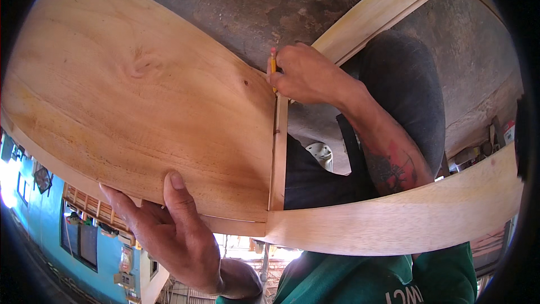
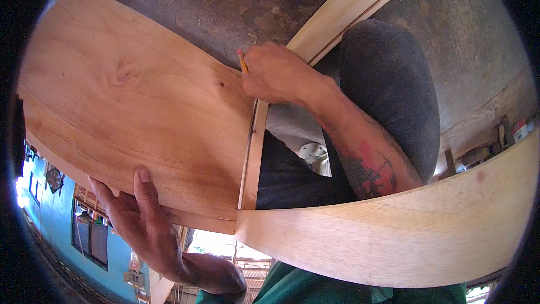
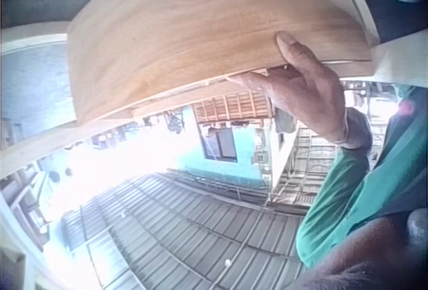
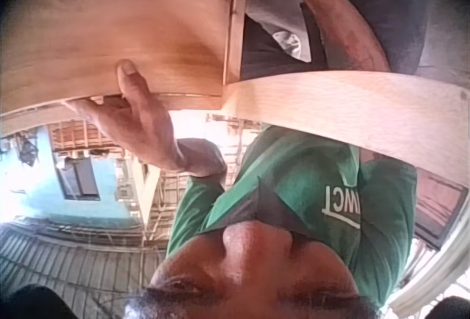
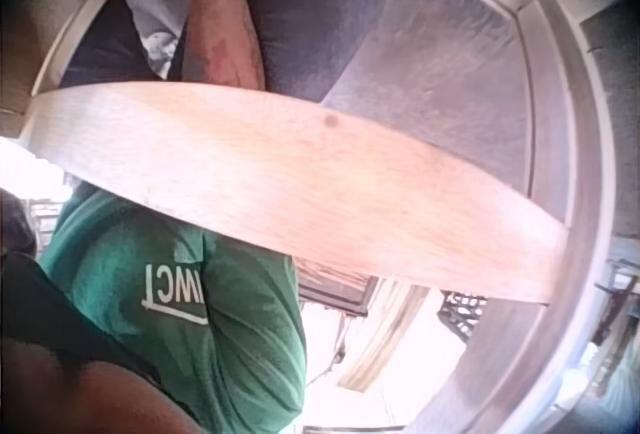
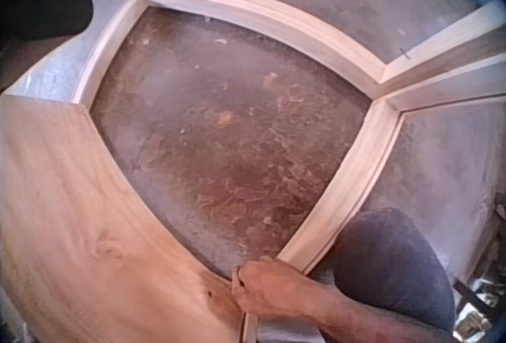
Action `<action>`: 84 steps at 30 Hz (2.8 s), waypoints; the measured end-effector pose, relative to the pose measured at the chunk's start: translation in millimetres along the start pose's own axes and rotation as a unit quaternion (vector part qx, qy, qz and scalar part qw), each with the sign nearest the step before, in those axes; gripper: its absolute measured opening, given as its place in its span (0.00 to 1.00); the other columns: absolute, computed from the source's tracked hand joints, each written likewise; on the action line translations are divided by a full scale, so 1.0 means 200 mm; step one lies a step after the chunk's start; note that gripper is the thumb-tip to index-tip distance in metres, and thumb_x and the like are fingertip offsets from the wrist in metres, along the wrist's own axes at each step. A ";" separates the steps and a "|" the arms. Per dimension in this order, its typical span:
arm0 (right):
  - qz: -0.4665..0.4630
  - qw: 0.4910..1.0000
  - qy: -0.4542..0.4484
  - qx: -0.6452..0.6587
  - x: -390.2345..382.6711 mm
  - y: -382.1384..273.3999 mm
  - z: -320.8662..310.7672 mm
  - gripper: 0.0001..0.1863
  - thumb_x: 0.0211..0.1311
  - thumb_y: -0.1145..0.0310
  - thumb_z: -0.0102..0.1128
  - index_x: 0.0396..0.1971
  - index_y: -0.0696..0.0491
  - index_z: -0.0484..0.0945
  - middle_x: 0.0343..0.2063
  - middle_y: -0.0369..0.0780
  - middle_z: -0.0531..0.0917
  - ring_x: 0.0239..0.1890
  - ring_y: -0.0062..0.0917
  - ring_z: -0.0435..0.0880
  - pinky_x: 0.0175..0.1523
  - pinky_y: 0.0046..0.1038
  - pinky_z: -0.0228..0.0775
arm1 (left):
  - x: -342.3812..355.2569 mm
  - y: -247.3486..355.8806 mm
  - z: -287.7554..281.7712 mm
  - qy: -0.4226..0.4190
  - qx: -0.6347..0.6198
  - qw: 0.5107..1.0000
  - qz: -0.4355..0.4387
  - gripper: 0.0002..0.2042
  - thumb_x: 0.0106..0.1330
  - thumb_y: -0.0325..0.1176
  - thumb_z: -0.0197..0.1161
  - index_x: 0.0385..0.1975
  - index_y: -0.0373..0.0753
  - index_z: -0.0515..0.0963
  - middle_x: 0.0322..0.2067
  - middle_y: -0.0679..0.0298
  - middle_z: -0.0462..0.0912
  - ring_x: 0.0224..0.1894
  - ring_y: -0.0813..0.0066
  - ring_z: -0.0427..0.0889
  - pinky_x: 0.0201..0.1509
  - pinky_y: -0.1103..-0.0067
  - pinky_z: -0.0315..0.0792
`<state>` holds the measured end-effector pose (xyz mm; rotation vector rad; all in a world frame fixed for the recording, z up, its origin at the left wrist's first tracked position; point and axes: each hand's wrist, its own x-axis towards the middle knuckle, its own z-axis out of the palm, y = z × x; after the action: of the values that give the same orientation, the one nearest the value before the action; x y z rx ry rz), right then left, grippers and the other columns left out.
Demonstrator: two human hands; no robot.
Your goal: The recorder is building a piece of wooden furniture, specifically marking wooden planks for assembly.
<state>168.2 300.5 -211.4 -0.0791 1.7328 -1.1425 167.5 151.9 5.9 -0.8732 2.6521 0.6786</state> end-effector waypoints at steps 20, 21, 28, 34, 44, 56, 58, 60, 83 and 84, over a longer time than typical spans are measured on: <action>0.015 0.998 0.032 0.048 0.02 -0.01 0.03 0.19 0.61 0.66 0.53 0.21 0.69 0.78 0.22 0.60 0.78 0.30 0.54 0.81 0.39 0.45 0.72 | 0.02 0.03 -0.02 -0.030 -0.008 0.999 -0.031 0.35 0.71 0.30 0.59 0.71 0.27 0.47 0.60 0.39 0.70 0.59 0.62 0.72 0.64 0.71 0.65; 0.016 0.998 0.033 0.048 0.02 0.00 0.04 0.19 0.61 0.66 0.53 0.21 0.69 0.78 0.22 0.60 0.78 0.30 0.54 0.81 0.39 0.45 0.72 | 0.02 0.03 -0.02 -0.031 -0.008 0.999 -0.031 0.35 0.71 0.30 0.59 0.71 0.27 0.47 0.60 0.39 0.70 0.59 0.62 0.72 0.64 0.71 0.65; -0.009 0.998 0.047 0.040 0.03 0.01 0.07 0.19 0.63 0.65 0.52 0.22 0.68 0.79 0.22 0.60 0.78 0.29 0.54 0.81 0.39 0.45 0.73 | 0.02 0.02 -0.02 -0.036 0.002 0.999 -0.038 0.35 0.71 0.29 0.59 0.71 0.25 0.47 0.58 0.39 0.72 0.57 0.62 0.74 0.62 0.72 0.67; -0.002 0.999 0.034 0.042 0.02 0.00 0.04 0.20 0.63 0.64 0.52 0.22 0.68 0.78 0.21 0.59 0.78 0.29 0.54 0.81 0.38 0.45 0.72 | 0.02 0.01 -0.02 -0.037 -0.011 0.999 -0.028 0.35 0.72 0.28 0.58 0.71 0.25 0.46 0.57 0.38 0.73 0.56 0.63 0.75 0.61 0.72 0.67; -0.028 0.998 0.048 0.018 0.03 0.04 0.10 0.19 0.62 0.65 0.53 0.23 0.69 0.78 0.24 0.60 0.78 0.30 0.53 0.80 0.39 0.45 0.71 | 0.03 0.03 -0.02 -0.046 -0.032 0.998 -0.033 0.34 0.71 0.27 0.57 0.71 0.27 0.46 0.63 0.36 0.66 0.63 0.60 0.70 0.68 0.69 0.62; -0.011 1.000 0.019 0.011 0.03 0.02 0.07 0.19 0.63 0.66 0.51 0.23 0.69 0.77 0.24 0.59 0.78 0.30 0.53 0.80 0.40 0.44 0.72 | 0.03 0.01 -0.02 -0.052 -0.039 0.997 -0.029 0.34 0.71 0.28 0.58 0.71 0.26 0.46 0.61 0.38 0.69 0.62 0.61 0.71 0.67 0.70 0.61; -0.007 0.999 0.026 0.031 0.03 0.02 0.07 0.19 0.64 0.66 0.51 0.23 0.69 0.77 0.23 0.59 0.77 0.30 0.53 0.80 0.40 0.44 0.72 | 0.03 0.01 -0.03 -0.056 -0.034 0.997 -0.034 0.34 0.71 0.28 0.58 0.71 0.26 0.46 0.61 0.39 0.70 0.62 0.62 0.71 0.67 0.70 0.62; -0.005 0.998 0.033 0.053 0.03 0.02 0.08 0.19 0.64 0.66 0.50 0.23 0.68 0.77 0.23 0.60 0.77 0.30 0.53 0.80 0.39 0.44 0.72 | 0.03 0.01 -0.03 -0.059 -0.026 0.997 -0.038 0.34 0.72 0.28 0.58 0.71 0.26 0.46 0.61 0.40 0.70 0.61 0.63 0.71 0.67 0.70 0.62; -0.169 0.955 0.206 -0.134 0.09 0.11 0.03 0.16 0.68 0.66 0.50 0.31 0.64 0.81 0.27 0.49 0.84 0.29 0.38 0.84 0.38 0.34 0.77 | 0.05 -0.02 0.02 -0.032 -0.041 0.998 0.024 0.34 0.70 0.23 0.54 0.70 0.21 0.42 0.55 0.39 0.74 0.52 0.66 0.77 0.55 0.76 0.71; -0.175 0.953 0.209 -0.135 0.09 0.08 0.01 0.16 0.68 0.66 0.50 0.31 0.64 0.81 0.27 0.49 0.84 0.29 0.38 0.84 0.38 0.34 0.77 | 0.05 -0.02 0.01 -0.026 -0.042 0.998 0.028 0.34 0.70 0.23 0.54 0.70 0.21 0.42 0.55 0.39 0.74 0.52 0.66 0.77 0.55 0.76 0.71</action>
<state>168.3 298.6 -234.8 -0.3439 2.3174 -1.2284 163.3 145.3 -1.3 -0.7943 2.6278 0.8205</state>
